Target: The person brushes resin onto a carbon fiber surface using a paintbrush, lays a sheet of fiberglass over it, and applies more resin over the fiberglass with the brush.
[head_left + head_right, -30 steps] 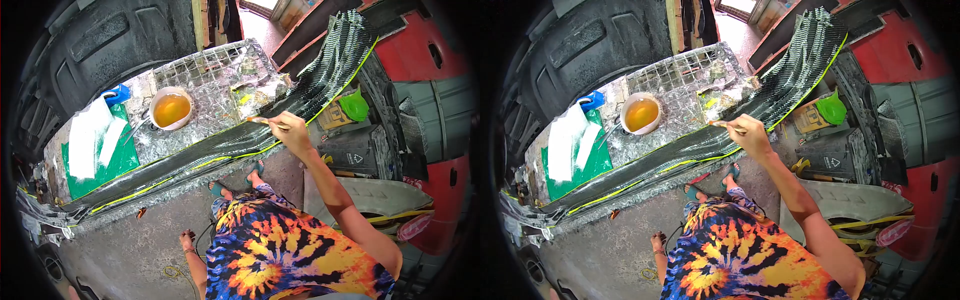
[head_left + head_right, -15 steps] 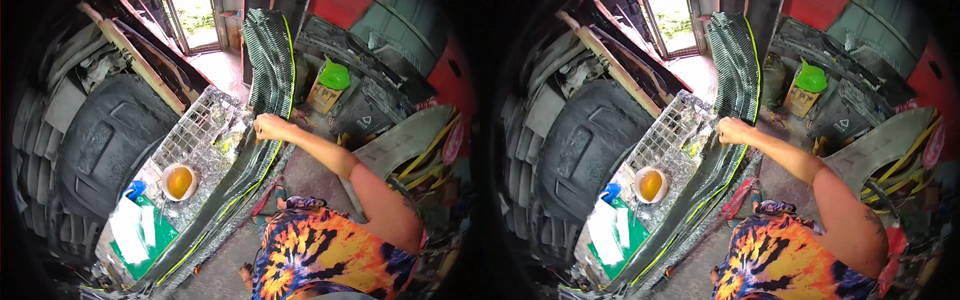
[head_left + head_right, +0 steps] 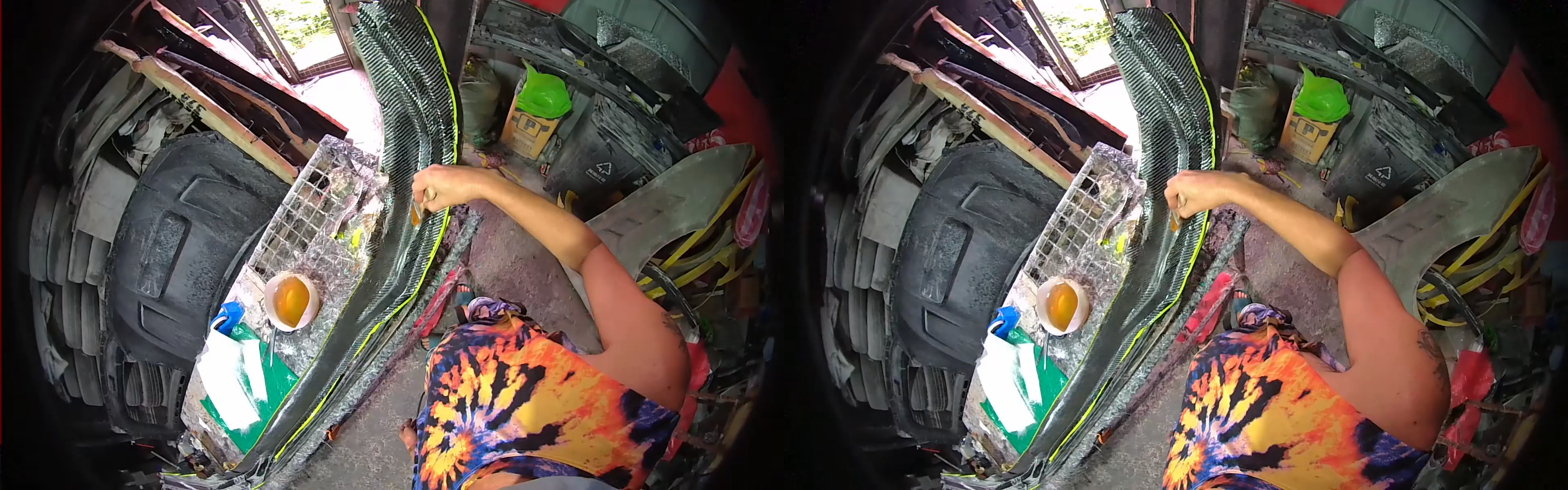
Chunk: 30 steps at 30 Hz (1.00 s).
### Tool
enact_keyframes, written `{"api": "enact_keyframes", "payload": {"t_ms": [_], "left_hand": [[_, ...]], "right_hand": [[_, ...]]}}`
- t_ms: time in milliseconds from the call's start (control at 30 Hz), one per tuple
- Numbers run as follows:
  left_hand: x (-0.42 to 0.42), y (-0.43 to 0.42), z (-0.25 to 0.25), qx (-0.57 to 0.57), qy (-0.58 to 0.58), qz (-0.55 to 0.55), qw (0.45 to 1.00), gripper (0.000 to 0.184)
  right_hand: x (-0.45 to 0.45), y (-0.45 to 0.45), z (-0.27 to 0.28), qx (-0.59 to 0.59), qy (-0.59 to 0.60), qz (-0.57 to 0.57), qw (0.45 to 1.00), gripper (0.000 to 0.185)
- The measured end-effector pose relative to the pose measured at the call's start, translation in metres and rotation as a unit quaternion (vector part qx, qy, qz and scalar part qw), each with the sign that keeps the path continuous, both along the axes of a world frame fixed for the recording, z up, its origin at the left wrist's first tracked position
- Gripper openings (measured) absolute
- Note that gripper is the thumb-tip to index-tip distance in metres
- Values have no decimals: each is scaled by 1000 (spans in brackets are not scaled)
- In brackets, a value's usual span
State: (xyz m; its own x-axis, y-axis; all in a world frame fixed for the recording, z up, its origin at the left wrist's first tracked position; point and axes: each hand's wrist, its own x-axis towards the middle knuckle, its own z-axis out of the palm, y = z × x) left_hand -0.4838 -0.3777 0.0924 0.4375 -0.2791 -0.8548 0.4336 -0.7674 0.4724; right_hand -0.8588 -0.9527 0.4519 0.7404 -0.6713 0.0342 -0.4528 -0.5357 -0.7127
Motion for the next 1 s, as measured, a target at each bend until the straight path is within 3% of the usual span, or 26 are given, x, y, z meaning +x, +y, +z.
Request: {"api": "enact_keyframes", "payload": {"t_ms": [200, 367, 533, 600, 667, 767, 833, 900, 967, 1000], "left_hand": [[-9, -2, 10, 6, -3, -2, 1000, 20], [-21, -3, 25, 9, -10, 5, 1000, 19], [-30, 7, 41, 13, -23, 16, 1000, 19], [-34, 13, 49, 5, -34, 28, 999, 19], [-35, 21, 56, -9, -54, 37, 998, 19], [-34, 33, 90, -6, -89, -69, 994, 17], [-27, 44, 87, -2, -169, 48, 984, 23], [-8, 52, 71, -38, -214, 76, 973, 28], [6, 35, 95, 3, -267, 99, 959, 32], [17, 27, 106, -17, -297, 118, 948, 33]], "right_hand": [[-39, -20, 20, -80, 16, 33, 996, 24], [-40, -3, 42, 5, -44, 68, 997, 26], [-48, -21, 16, -2, -3, 89, 996, 24], [-57, -22, 33, -14, 37, 62, 997, 23], [-68, -22, 51, -46, -3, 51, 998, 22], [-56, 0, 82, -36, -99, -13, 994, 24], [-18, 40, 79, -99, -188, -47, 976, 20], [18, 71, 72, -130, -221, -51, 965, 16], [47, 87, 52, -35, -233, -70, 969, 13], [62, 99, 46, 122, -242, -125, 955, 16]]}}
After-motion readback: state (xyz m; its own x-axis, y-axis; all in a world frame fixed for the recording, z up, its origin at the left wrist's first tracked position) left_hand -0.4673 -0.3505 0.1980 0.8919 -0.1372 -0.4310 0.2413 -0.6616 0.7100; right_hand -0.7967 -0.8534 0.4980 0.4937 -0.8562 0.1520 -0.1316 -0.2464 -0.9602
